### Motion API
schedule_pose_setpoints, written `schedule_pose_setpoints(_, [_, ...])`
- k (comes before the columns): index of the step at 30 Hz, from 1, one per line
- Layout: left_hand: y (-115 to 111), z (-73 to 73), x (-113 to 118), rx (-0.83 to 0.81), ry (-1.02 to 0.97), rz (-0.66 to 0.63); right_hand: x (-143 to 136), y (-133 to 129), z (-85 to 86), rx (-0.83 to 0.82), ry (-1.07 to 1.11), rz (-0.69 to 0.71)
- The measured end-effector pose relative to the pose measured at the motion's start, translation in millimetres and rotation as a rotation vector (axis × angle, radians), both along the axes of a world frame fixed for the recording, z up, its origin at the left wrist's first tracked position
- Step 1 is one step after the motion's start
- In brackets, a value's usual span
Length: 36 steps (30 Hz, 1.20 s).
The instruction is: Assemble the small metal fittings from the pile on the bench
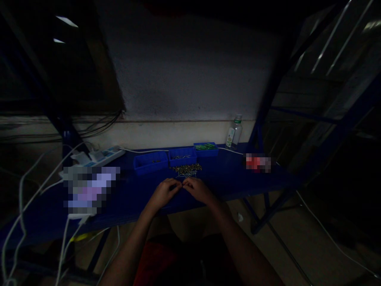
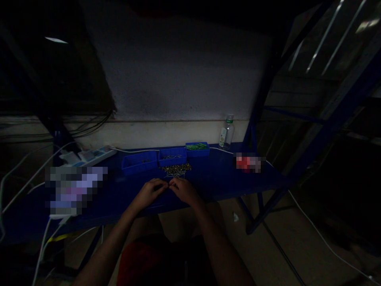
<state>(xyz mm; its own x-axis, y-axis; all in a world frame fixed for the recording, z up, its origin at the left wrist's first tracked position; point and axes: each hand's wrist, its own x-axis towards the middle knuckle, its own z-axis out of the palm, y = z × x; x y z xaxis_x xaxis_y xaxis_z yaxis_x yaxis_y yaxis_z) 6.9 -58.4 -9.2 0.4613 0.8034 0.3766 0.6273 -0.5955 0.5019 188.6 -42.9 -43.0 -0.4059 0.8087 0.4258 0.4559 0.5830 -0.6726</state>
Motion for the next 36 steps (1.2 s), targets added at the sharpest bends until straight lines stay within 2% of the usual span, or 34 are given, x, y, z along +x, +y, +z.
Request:
schedule_pose_setpoints(3, [-2.2,2.9,1.2,-0.018,-0.041,-0.01,-0.6,0.6,0.2,0.014,-0.031,-0.006])
schedule_pose_setpoints(10, [-4.3,4.0,1.3,-0.061,-0.106,0.062,1.4,-5.8,6.9,0.046,-0.051,-0.034])
schedule_pose_setpoints(29, [9.5,-12.8,-4.6,-0.115,-0.116,0.039,1.3,-6.2,7.2,0.031,-0.035,-0.016])
schedule_pose_setpoints(36, [7.6,-12.2,-4.4,-0.125,-0.119,0.024,2.1,-7.8,8.2,0.04,-0.062,-0.004])
